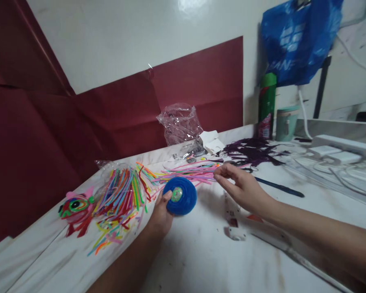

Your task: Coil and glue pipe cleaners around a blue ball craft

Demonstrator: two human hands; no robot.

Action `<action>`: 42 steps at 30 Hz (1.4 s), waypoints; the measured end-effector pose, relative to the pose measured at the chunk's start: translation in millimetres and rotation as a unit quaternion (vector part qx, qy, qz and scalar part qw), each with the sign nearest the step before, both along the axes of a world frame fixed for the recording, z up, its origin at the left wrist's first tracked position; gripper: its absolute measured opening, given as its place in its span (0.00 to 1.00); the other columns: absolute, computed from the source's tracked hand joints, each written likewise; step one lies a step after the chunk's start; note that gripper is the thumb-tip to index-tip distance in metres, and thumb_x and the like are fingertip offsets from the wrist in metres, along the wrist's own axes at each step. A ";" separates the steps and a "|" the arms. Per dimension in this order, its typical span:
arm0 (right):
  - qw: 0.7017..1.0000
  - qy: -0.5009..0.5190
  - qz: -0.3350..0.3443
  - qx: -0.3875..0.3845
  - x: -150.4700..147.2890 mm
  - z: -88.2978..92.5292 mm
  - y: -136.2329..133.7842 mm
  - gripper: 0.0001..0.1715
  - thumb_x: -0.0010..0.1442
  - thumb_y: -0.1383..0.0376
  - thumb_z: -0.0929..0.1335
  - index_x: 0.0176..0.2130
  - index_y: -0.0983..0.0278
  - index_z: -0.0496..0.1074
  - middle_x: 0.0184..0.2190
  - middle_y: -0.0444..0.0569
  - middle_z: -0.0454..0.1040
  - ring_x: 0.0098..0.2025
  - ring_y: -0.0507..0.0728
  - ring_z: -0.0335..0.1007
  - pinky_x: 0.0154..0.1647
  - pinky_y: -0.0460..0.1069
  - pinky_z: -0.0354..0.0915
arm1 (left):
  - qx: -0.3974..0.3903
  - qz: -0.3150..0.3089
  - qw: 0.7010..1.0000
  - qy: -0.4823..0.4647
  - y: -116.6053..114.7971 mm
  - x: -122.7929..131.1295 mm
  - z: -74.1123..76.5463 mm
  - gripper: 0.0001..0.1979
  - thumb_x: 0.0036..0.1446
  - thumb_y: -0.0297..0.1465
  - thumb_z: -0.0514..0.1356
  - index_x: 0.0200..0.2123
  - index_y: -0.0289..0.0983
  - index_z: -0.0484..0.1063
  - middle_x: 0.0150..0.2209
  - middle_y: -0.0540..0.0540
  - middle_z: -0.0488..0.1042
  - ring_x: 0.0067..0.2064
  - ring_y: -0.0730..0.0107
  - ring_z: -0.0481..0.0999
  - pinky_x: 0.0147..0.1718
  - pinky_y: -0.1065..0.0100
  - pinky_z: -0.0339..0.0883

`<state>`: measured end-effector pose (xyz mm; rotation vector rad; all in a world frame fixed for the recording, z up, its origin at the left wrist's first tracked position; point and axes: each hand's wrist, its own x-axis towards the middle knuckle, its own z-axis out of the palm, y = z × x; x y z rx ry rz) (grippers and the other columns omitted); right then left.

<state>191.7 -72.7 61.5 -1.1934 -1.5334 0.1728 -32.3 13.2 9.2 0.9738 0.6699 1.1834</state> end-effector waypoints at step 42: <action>0.947 -0.261 -0.137 -0.125 86.1 -20.0 27.9 0.12 0.61 0.65 0.62 0.31 0.63 0.73 0.27 0.53 0.79 0.28 0.57 0.73 0.28 0.47 0.59 | 0.054 -0.185 0.978 0.082 -6.8 -3.9 -4.1 0.31 0.41 0.38 0.68 0.50 0.36 0.70 0.41 0.39 0.78 0.39 0.54 0.77 0.38 0.60 0.71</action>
